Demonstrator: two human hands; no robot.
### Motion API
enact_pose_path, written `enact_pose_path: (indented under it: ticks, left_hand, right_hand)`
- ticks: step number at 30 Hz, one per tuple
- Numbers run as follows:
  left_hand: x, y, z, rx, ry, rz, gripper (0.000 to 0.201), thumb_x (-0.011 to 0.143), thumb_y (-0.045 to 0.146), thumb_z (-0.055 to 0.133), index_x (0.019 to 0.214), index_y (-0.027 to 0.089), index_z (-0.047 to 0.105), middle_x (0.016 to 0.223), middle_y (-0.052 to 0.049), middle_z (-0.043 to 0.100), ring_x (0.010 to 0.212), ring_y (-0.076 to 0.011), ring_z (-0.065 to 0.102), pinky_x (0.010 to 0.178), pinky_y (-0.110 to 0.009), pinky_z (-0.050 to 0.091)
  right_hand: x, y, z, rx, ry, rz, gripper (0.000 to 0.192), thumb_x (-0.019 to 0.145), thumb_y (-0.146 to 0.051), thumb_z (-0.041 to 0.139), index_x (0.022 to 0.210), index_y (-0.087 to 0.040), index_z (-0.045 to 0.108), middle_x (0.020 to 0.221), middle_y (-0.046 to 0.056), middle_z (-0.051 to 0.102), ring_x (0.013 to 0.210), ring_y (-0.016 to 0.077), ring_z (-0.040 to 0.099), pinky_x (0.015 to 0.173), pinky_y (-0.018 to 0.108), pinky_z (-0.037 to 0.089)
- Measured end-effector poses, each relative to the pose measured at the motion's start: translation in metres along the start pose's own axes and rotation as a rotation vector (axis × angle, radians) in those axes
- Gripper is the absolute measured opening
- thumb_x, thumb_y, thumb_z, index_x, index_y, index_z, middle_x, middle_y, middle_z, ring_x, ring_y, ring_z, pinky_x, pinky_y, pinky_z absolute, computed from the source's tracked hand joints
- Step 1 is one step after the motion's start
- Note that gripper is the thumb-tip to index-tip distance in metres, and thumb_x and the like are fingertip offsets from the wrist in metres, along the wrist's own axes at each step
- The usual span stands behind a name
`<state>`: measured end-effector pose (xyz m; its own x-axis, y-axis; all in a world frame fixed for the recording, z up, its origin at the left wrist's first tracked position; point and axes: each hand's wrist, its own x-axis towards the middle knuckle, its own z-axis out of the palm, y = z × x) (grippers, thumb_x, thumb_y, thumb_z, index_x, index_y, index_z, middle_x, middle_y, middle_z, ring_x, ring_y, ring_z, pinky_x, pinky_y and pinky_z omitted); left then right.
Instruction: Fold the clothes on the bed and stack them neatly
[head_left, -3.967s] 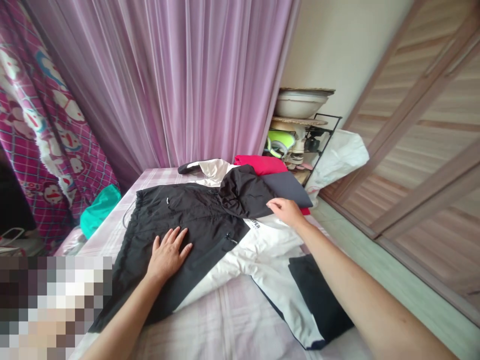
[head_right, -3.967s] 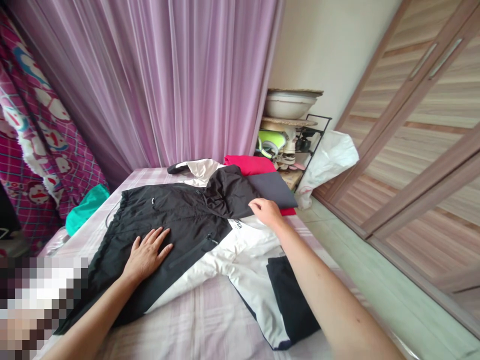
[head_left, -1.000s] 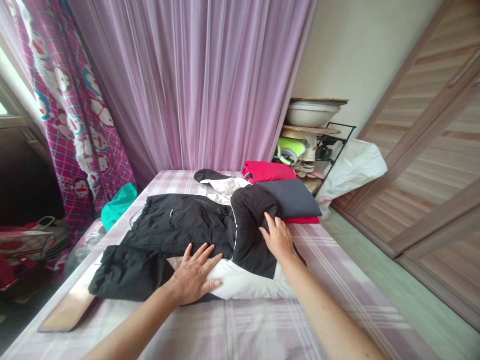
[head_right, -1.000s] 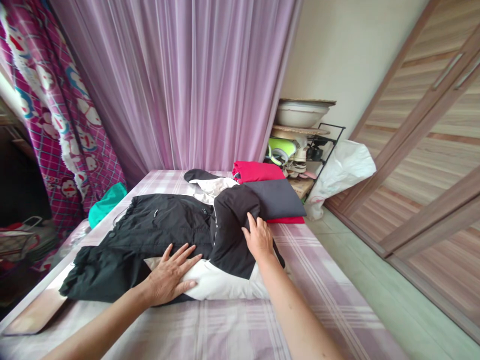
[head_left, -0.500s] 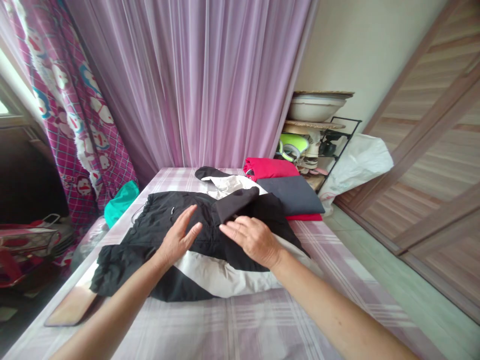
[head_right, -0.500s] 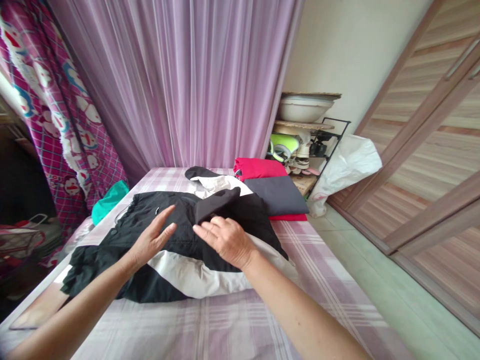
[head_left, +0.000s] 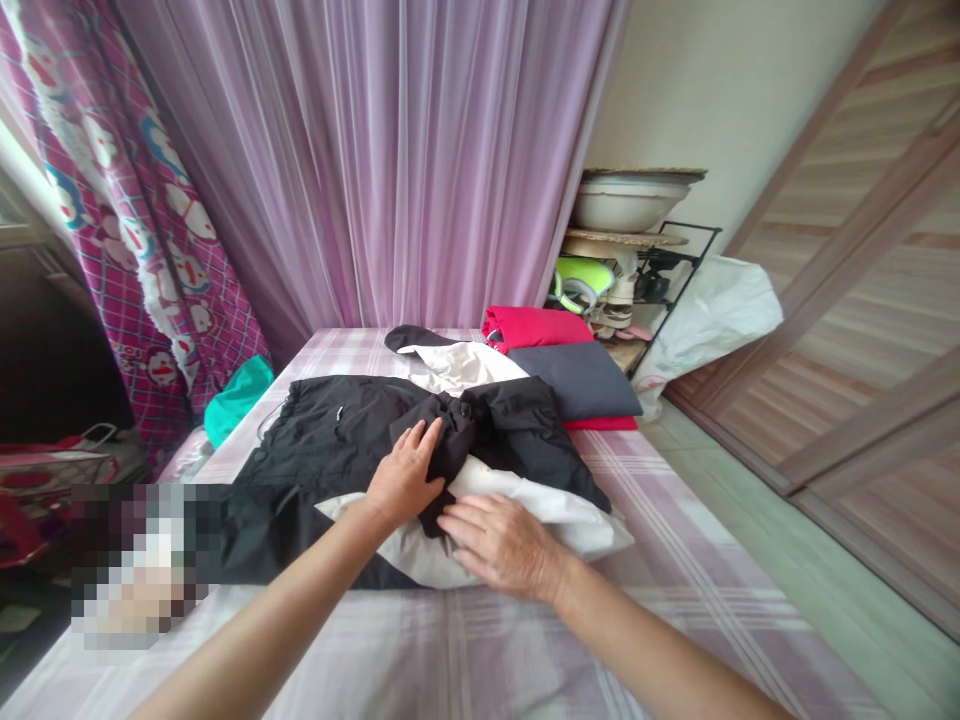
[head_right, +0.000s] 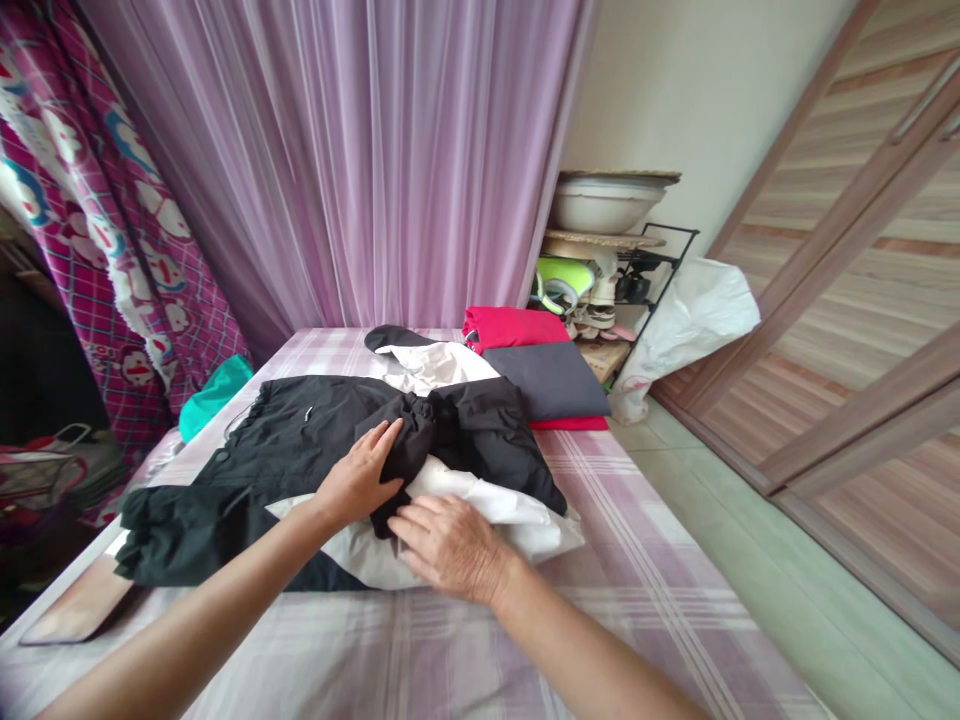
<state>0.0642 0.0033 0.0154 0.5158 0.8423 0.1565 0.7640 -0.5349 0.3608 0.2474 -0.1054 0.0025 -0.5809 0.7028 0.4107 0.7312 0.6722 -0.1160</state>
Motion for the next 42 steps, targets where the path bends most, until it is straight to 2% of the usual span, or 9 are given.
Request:
enact_pose_path:
  ticks: [5, 9, 14, 19, 21, 24, 28, 34, 42]
  left_hand:
    - [0.003, -0.004, -0.012, 0.046, -0.024, -0.200, 0.045, 0.082, 0.018, 0.049, 0.127, 0.018, 0.054, 0.128, -0.016, 0.064, 0.121, -0.0295, 0.060, 0.099, -0.041, 0.046]
    - [0.003, -0.005, -0.021, -0.416, 0.304, -0.354, 0.027, 0.083, 0.028, 0.051, 0.109, 0.022, 0.057, 0.098, -0.005, 0.071, 0.099, -0.0230, 0.066, 0.089, -0.035, 0.050]
    - [-0.036, -0.024, -0.021, -1.157, 0.633, -0.385, 0.049, 0.073, 0.039, 0.066, 0.117, 0.022, 0.053, 0.113, -0.005, 0.066, 0.105, -0.0217, 0.063, 0.090, -0.036, 0.052]
    - [-0.087, -0.052, -0.053, -0.858, 1.043, -0.465, 0.066, 0.081, 0.038, 0.064, 0.140, 0.033, 0.037, 0.153, -0.006, 0.039, 0.139, -0.0251, 0.041, 0.112, -0.043, 0.040]
    - [-0.090, -0.049, -0.065, -0.509, 0.976, -0.282, 0.062, 0.087, 0.040, 0.059, 0.144, 0.034, 0.035, 0.157, -0.004, 0.036, 0.145, -0.0256, 0.033, 0.118, -0.046, 0.030]
    - [-0.076, -0.039, -0.060, -0.017, 0.555, -0.024, 0.045, 0.094, 0.045, 0.049, 0.136, 0.032, 0.053, 0.150, -0.004, 0.048, 0.144, -0.0293, 0.034, 0.120, -0.056, 0.019]
    - [-0.058, -0.050, -0.019, 0.315, 0.158, -0.037, 0.052, 0.091, 0.055, 0.048, 0.136, 0.029, 0.058, 0.149, -0.009, 0.050, 0.143, -0.0347, 0.035, 0.119, -0.062, 0.012]
    - [-0.050, -0.084, 0.020, 0.312, 0.012, -0.048, 0.058, 0.096, 0.056, 0.038, 0.148, 0.031, 0.042, 0.155, -0.007, 0.042, 0.144, -0.0293, 0.036, 0.119, -0.056, 0.021]
    - [-0.041, -0.101, -0.012, 0.228, -0.037, 0.073, 0.052, 0.099, 0.053, 0.032, 0.140, 0.030, 0.053, 0.147, -0.005, 0.053, 0.140, -0.0236, 0.043, 0.118, -0.048, 0.029]
  right_hand:
    - [-0.038, 0.026, -0.001, -0.088, -0.081, 0.309, 0.044, 0.096, -0.040, 0.051, 0.138, -0.030, 0.055, 0.147, 0.009, 0.052, 0.139, 0.0305, 0.041, 0.112, 0.064, 0.028]
    - [-0.045, 0.029, 0.000, -0.091, -0.132, 0.371, 0.049, 0.096, -0.040, 0.051, 0.142, -0.027, 0.051, 0.152, 0.011, 0.045, 0.142, 0.0313, 0.036, 0.112, 0.066, 0.026]
    - [-0.042, 0.024, 0.003, -0.144, -0.129, 0.393, 0.054, 0.094, -0.038, 0.053, 0.146, -0.026, 0.046, 0.154, 0.013, 0.042, 0.142, 0.0318, 0.035, 0.112, 0.064, 0.027]
    - [-0.049, 0.022, 0.012, -0.238, -0.078, 0.365, 0.059, 0.093, -0.035, 0.056, 0.150, -0.034, 0.040, 0.157, 0.013, 0.036, 0.144, 0.0359, 0.031, 0.110, 0.066, 0.026]
    - [-0.046, 0.020, 0.011, -0.241, -0.084, 0.344, 0.056, 0.093, -0.037, 0.057, 0.147, -0.035, 0.045, 0.156, 0.014, 0.037, 0.143, 0.0369, 0.032, 0.109, 0.067, 0.026]
    - [-0.031, 0.015, -0.003, -0.229, -0.060, 0.337, 0.043, 0.095, -0.042, 0.052, 0.136, -0.031, 0.059, 0.152, 0.015, 0.043, 0.141, 0.0362, 0.035, 0.108, 0.067, 0.025]
    - [-0.001, 0.007, -0.021, -0.226, 0.064, 0.319, 0.046, 0.100, -0.040, 0.040, 0.143, -0.027, 0.051, 0.156, 0.012, 0.038, 0.144, 0.0310, 0.031, 0.115, 0.061, 0.020]
    - [0.009, 0.016, 0.011, -0.086, -0.182, 0.367, 0.051, 0.099, -0.046, 0.042, 0.147, -0.029, 0.046, 0.159, 0.011, 0.033, 0.147, 0.0303, 0.026, 0.115, 0.061, 0.020]
    - [0.026, 0.017, -0.015, 0.045, -0.346, 0.431, 0.034, 0.094, -0.040, 0.053, 0.121, -0.027, 0.070, 0.144, 0.010, 0.055, 0.135, 0.0270, 0.046, 0.110, 0.047, 0.034]
